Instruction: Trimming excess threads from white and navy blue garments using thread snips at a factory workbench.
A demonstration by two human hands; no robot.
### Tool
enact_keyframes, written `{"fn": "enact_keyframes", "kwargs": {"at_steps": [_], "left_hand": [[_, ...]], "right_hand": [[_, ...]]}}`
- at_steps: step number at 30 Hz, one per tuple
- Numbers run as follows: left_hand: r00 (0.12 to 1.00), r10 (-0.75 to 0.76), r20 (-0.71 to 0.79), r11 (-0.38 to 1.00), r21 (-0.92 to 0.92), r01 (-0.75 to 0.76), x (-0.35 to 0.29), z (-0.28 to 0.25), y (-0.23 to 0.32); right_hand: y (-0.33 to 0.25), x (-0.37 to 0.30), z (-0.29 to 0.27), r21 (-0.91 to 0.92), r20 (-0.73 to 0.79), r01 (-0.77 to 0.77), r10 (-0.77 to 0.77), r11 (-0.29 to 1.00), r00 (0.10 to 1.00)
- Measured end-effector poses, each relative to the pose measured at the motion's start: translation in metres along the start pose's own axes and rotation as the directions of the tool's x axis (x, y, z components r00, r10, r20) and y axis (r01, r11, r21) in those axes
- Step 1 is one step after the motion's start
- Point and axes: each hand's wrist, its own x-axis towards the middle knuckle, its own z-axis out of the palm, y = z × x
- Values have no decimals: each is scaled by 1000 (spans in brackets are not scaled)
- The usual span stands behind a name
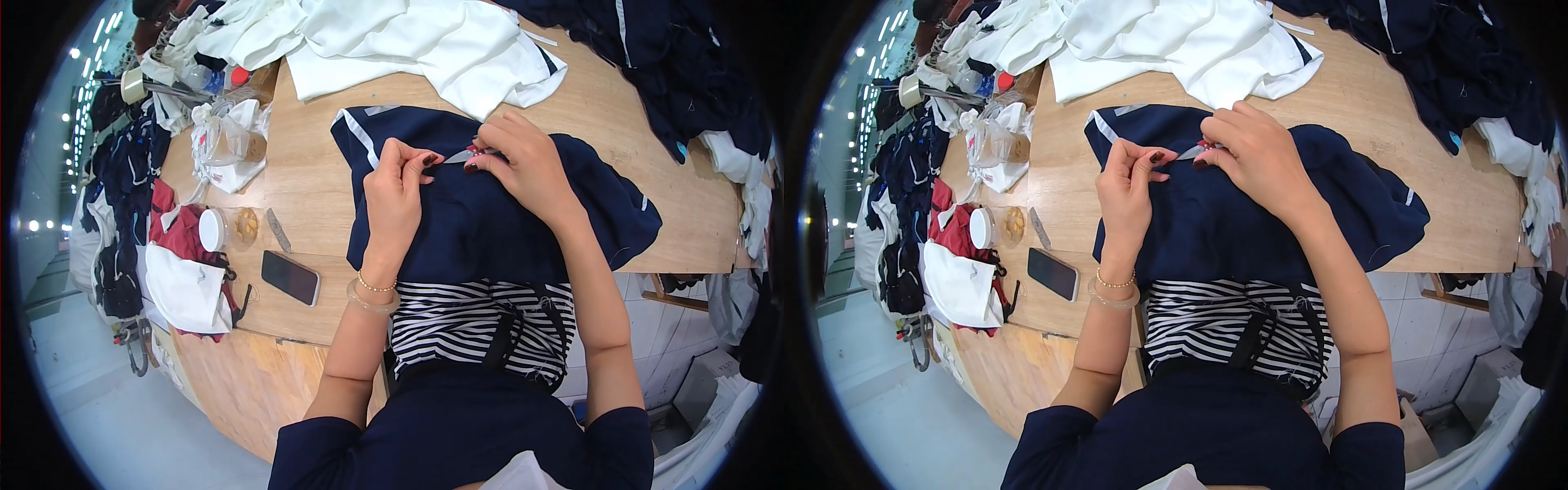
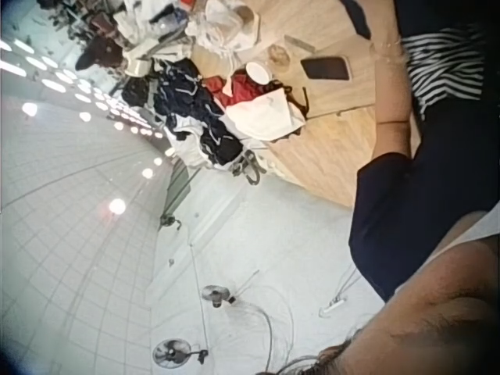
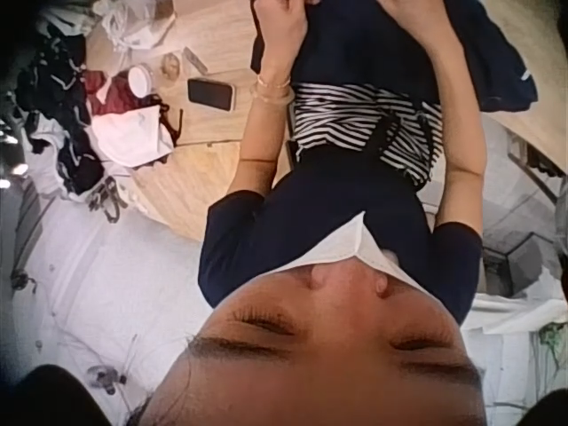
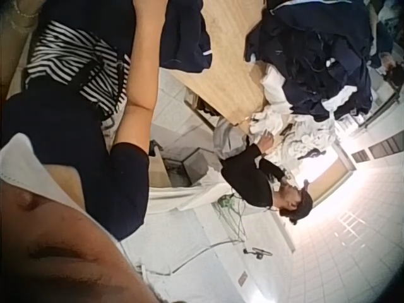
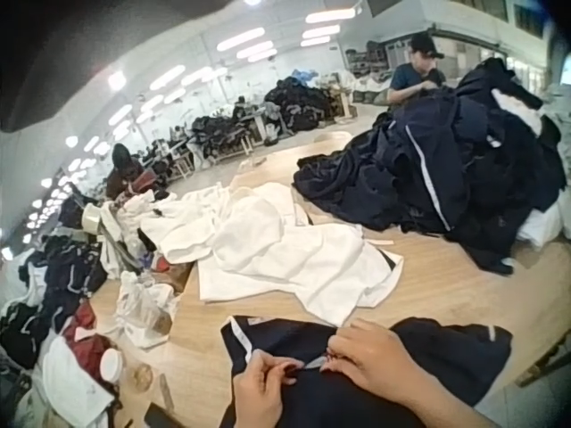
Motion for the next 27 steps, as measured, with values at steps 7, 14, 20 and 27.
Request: {"fn": "enact_keyframes", "kwargs": {"at_steps": [7, 14, 20, 27], "left_hand": [[999, -48, 17, 997, -51, 49, 4, -2, 0], [998, -54, 31, 996, -74, 56, 5, -2, 0], [997, -71, 39, 995, -73, 74, 6, -2, -1], [999, -38, 22, 999, -21, 38, 13, -25, -6]], "right_hand": [[0, 7, 2, -11, 60, 70, -69, 998, 996], [-3, 10, 1, -26, 73, 87, -85, 996, 994], [-2, 11, 0, -63, 99, 133, -126, 989, 987], [19, 12, -34, 349, 122, -418, 402, 838, 907]]}}
